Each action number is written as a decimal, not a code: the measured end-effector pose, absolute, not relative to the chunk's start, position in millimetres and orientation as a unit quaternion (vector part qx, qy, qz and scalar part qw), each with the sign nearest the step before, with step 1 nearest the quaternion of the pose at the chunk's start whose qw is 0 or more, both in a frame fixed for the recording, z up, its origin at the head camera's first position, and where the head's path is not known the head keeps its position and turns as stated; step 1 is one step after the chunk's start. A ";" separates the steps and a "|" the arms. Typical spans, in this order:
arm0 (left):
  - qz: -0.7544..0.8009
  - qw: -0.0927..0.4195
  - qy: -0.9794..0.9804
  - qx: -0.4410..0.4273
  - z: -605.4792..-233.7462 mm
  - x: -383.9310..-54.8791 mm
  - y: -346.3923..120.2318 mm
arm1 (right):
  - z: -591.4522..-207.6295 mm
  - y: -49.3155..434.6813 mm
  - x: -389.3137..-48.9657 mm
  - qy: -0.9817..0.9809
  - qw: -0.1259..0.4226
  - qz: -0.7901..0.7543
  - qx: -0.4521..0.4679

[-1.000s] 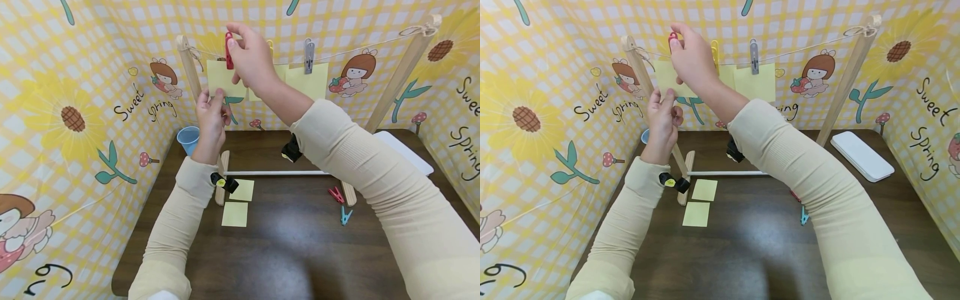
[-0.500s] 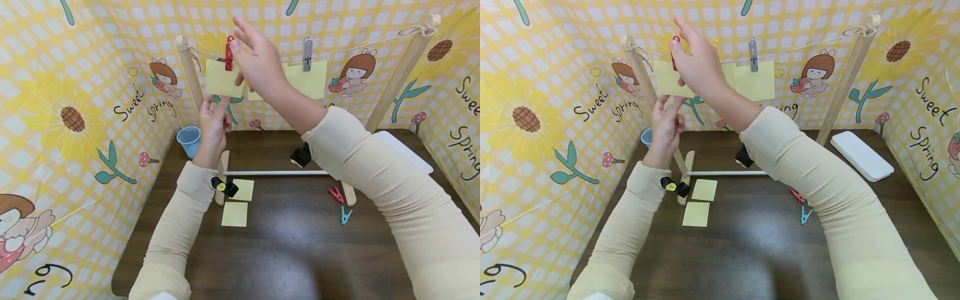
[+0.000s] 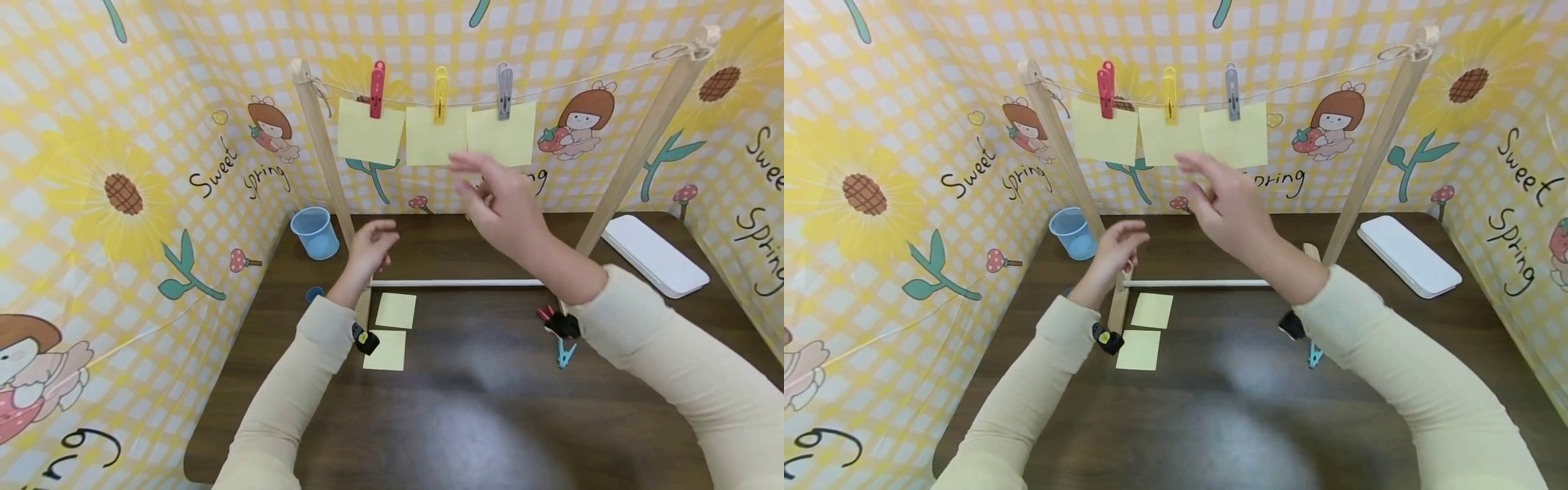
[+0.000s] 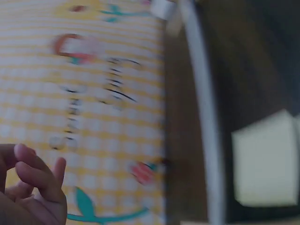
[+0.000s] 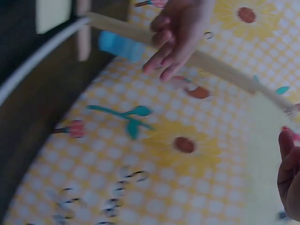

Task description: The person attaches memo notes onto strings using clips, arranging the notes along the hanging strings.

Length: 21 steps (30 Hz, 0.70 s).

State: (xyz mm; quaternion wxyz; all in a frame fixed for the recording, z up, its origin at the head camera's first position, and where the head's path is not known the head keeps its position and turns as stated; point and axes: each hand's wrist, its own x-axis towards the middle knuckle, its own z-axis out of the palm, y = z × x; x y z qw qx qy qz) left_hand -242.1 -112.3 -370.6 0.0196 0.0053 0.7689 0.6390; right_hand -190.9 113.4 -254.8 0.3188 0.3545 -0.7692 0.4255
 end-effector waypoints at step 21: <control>0.055 0.062 0.997 -0.011 -491.2 -224.1 -115.4 | -468.6 252.0 -181.9 -0.976 -0.105 0.191 0.022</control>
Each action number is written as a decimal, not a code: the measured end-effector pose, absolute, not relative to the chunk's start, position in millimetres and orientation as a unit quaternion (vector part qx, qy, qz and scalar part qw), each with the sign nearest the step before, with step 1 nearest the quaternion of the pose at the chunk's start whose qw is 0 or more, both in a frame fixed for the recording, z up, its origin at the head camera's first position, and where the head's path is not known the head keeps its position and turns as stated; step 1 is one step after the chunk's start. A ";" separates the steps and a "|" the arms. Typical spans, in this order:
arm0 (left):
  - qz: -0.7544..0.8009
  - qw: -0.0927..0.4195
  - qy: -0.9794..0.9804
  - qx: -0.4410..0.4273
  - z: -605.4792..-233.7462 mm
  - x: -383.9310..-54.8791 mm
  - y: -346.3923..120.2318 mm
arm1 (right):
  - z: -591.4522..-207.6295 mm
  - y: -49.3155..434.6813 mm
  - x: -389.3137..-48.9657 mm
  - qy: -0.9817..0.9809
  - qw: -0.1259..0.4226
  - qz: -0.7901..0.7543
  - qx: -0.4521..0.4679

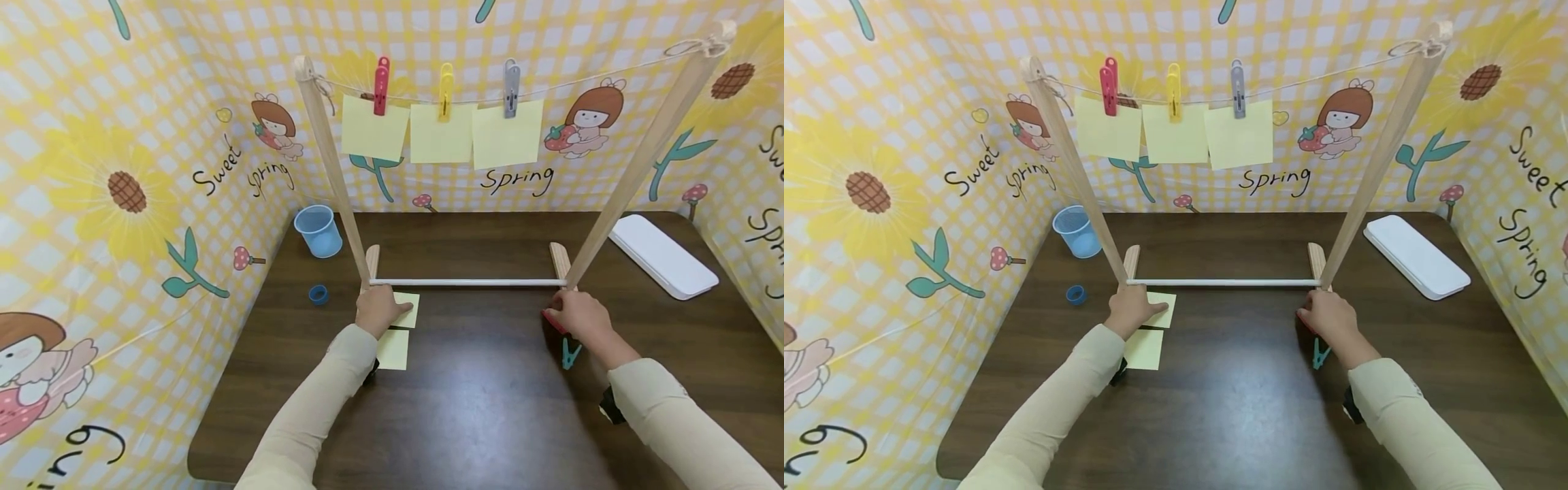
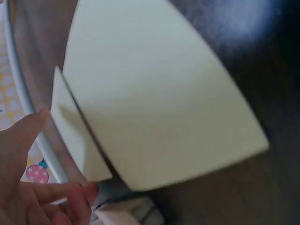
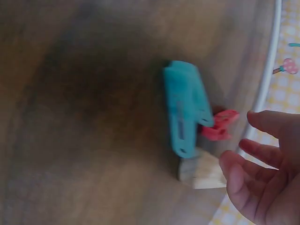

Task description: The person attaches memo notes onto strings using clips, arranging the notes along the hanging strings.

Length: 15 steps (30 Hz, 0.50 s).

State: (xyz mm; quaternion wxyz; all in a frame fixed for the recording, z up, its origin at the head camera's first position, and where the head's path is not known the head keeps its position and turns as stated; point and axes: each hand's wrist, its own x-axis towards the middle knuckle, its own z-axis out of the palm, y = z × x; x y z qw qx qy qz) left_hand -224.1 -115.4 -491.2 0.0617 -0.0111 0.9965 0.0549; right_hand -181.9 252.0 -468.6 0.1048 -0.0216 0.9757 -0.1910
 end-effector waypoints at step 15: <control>0.039 0.069 0.994 -0.075 -499.8 -219.9 -88.7 | -489.4 251.9 -183.8 0.980 0.110 -0.169 0.000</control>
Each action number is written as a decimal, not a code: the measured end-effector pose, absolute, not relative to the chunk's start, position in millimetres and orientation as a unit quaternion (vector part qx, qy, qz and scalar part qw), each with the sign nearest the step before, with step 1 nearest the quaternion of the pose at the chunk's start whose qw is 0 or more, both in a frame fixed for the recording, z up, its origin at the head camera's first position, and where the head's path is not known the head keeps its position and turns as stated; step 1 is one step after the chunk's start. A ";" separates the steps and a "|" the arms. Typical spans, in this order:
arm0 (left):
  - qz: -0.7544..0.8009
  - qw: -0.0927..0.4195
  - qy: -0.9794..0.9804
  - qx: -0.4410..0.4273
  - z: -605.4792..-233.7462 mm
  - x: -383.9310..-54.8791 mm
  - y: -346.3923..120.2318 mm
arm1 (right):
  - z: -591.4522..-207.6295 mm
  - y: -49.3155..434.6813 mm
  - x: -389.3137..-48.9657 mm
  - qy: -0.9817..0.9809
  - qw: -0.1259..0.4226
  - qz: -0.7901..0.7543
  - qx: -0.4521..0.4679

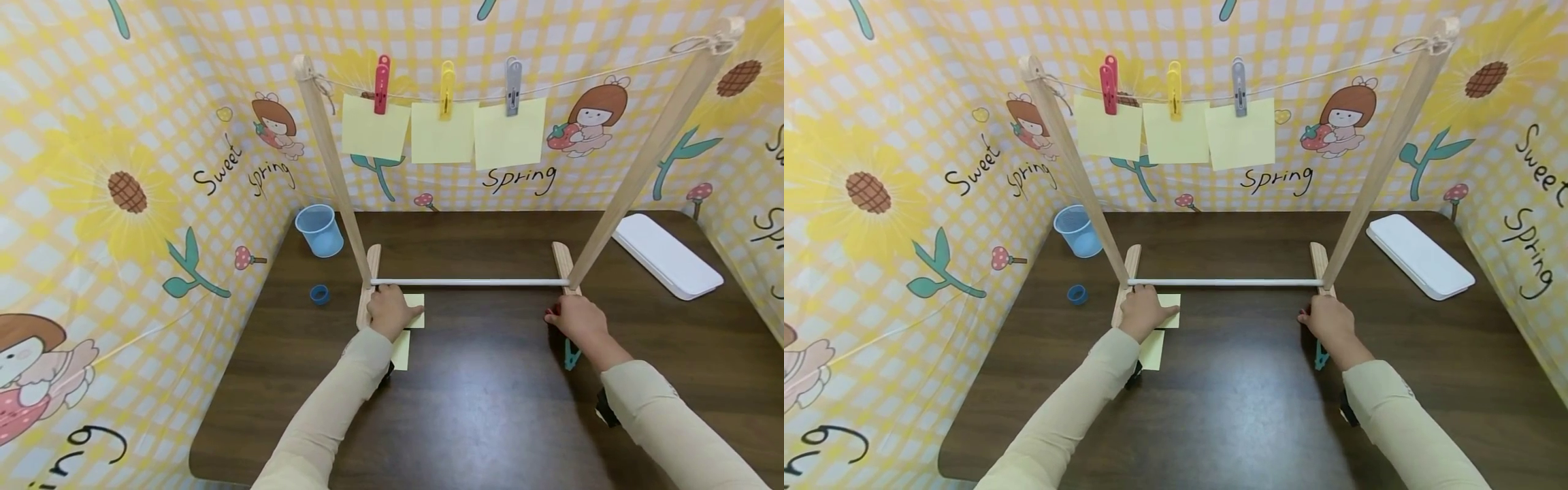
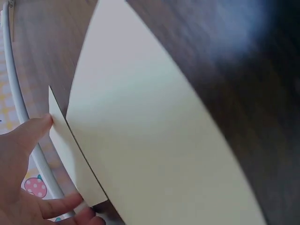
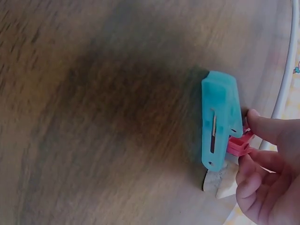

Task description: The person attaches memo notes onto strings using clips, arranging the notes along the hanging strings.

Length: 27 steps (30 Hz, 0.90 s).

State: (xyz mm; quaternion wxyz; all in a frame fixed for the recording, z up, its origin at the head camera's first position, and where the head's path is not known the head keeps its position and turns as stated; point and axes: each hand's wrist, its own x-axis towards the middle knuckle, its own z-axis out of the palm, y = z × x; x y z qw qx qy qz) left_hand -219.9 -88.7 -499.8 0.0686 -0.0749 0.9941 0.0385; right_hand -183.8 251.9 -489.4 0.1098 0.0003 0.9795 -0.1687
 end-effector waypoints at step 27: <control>0.540 0.074 0.836 -0.058 -496.0 -213.8 -64.1 | -488.6 265.9 -181.1 0.950 0.118 -0.288 -0.039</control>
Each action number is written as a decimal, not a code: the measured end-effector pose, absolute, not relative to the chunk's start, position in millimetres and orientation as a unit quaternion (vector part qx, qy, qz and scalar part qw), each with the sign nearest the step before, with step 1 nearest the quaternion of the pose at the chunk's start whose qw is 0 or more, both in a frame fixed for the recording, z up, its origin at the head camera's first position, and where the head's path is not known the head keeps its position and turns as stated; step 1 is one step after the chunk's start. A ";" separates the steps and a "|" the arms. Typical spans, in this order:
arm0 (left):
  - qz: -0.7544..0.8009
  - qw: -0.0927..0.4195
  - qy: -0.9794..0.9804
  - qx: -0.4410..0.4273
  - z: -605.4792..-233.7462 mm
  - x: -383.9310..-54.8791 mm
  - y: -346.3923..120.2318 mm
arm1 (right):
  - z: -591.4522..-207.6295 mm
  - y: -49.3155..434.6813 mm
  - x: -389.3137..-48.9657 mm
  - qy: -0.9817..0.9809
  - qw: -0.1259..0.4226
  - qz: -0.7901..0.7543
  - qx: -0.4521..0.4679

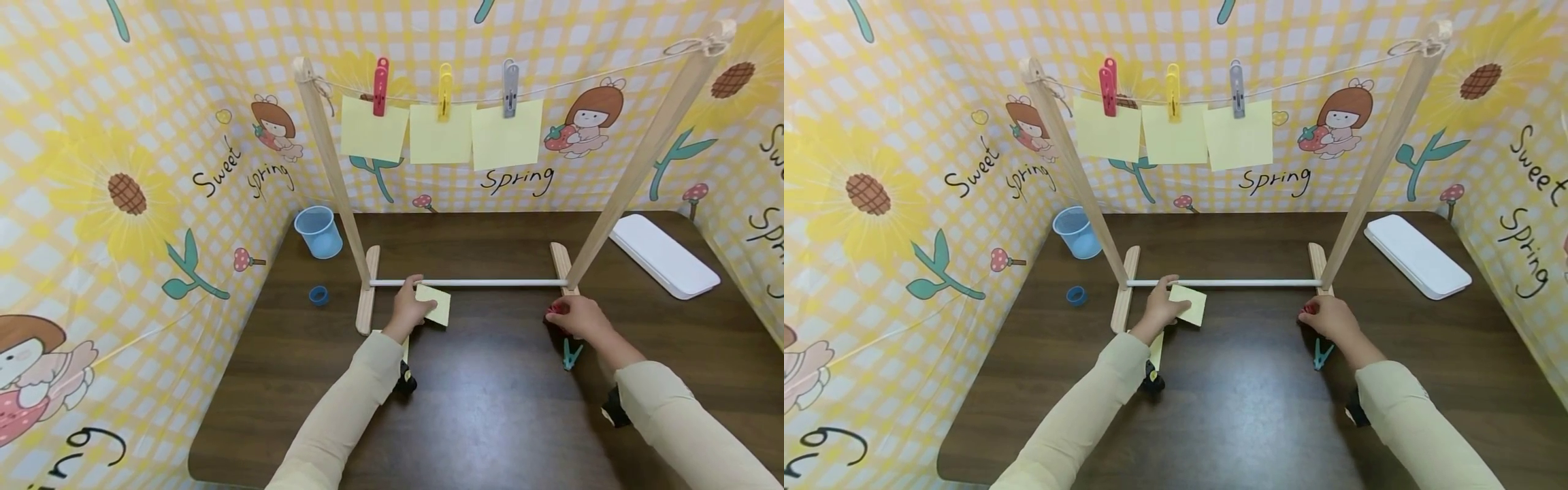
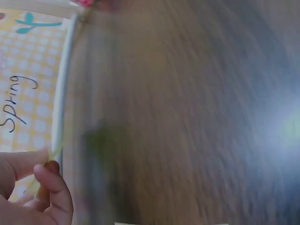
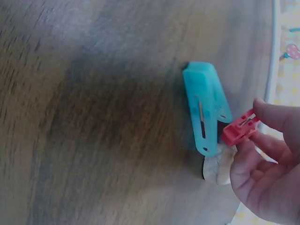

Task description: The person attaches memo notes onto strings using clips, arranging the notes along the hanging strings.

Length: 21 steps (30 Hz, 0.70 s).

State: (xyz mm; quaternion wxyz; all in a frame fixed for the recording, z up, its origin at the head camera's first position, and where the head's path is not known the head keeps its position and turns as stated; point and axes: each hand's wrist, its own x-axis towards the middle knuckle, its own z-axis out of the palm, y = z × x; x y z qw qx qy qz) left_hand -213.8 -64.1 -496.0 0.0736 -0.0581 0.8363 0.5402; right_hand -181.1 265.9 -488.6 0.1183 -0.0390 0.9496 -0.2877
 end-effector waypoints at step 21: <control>0.752 0.174 0.634 -0.046 -425.9 -201.9 -4.1 | -399.8 273.9 -174.8 0.917 -0.023 -0.397 -0.020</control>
